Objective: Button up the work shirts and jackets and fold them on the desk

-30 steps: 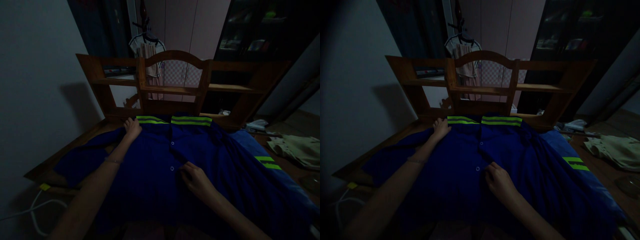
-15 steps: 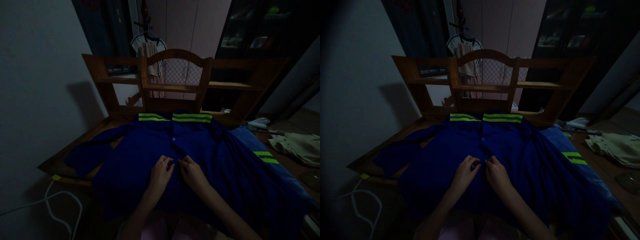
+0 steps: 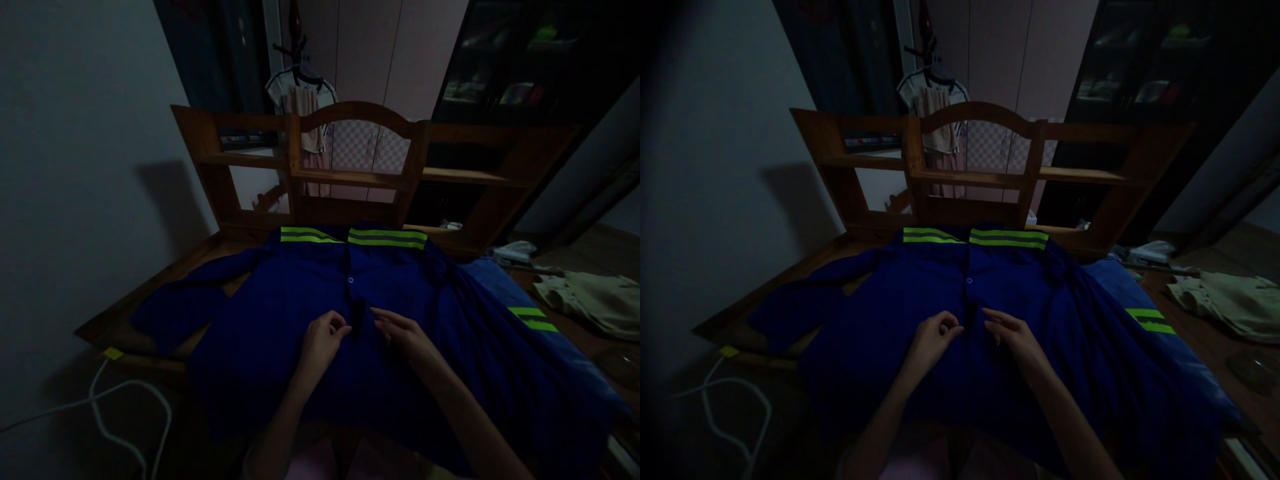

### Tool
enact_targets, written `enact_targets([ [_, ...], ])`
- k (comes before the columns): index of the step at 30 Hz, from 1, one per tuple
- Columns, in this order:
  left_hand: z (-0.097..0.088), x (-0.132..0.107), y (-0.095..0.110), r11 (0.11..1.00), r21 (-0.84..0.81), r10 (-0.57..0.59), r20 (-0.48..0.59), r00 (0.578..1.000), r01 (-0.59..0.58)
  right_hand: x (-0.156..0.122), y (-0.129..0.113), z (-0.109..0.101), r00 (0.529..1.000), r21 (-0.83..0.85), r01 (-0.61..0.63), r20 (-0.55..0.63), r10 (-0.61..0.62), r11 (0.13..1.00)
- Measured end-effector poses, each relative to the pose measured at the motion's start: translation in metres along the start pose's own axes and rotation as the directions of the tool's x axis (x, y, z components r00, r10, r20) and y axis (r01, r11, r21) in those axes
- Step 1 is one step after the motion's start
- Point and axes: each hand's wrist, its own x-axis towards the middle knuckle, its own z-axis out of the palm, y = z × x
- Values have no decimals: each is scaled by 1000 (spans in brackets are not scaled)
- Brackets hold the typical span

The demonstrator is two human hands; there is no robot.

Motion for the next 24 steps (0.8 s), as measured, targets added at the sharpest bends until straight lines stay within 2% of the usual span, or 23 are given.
enact_targets([
  [2,-1,0,0,999,-45,-28,12,1000,28,2,-6,-5,995,179,-75,74,63,981],
  [3,-2,0,0,997,-67,-29,10,1000,30,3,-8,-4,993,207,-90,97,71,974],
  [5,-1,-1,-1,994,-108,-18,-10,1000,17,6,-9,2,990,121,-79,128,63,989],
  [8,0,-2,-3,987,-158,-6,-41,999,-1,11,-6,17,991,-119,55,131,-40,991],
  [10,0,-3,-5,983,-183,2,-45,999,-10,13,-2,24,987,-186,124,120,-103,975],
  [17,-1,-6,-5,964,-265,2,-3,1000,-2,14,-1,29,993,-132,71,102,-57,989],
  [24,6,-1,6,948,-318,3,-28,1000,-12,36,-10,20,978,-21,-18,210,22,1000],
])
